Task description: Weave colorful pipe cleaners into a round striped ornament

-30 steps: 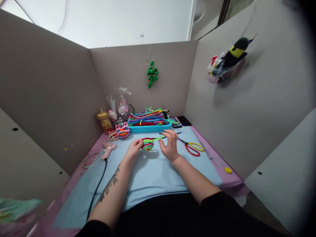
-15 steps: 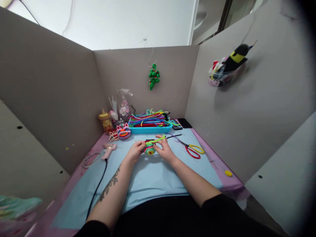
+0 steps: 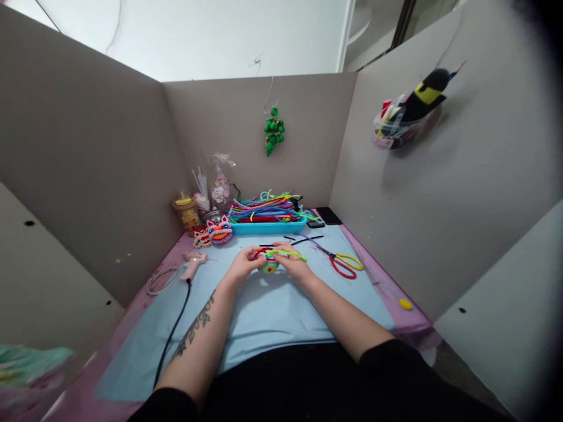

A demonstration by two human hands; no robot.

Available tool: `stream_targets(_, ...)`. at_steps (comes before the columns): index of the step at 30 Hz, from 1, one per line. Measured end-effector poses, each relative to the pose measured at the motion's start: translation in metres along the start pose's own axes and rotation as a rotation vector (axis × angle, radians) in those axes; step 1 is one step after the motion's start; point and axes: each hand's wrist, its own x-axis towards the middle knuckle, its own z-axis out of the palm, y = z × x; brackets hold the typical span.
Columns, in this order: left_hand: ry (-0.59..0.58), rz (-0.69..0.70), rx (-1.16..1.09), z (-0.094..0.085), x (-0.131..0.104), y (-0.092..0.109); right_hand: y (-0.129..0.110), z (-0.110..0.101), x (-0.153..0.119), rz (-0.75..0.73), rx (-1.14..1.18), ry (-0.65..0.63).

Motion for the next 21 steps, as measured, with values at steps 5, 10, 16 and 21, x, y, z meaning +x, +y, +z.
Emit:
stream_targets(5, 0.045, 0.016, -0.043, -0.001, 0.001, 0.001, -0.006, 0.000, -0.004, -0.144, -0.129, -0.046)
stream_targets(10, 0.045, -0.006, -0.120, -0.001, 0.000, 0.002, -0.013, 0.002, -0.009, -0.242, -0.255, -0.083)
stream_targets(16, -0.030, -0.047, -0.148, 0.000, -0.003, 0.001, -0.017, 0.003, -0.010, -0.253, -0.276, -0.072)
stream_targets(21, -0.009, -0.036, -0.133, 0.003, -0.004, 0.003, -0.010, 0.007, -0.010, -0.224, -0.198, -0.081)
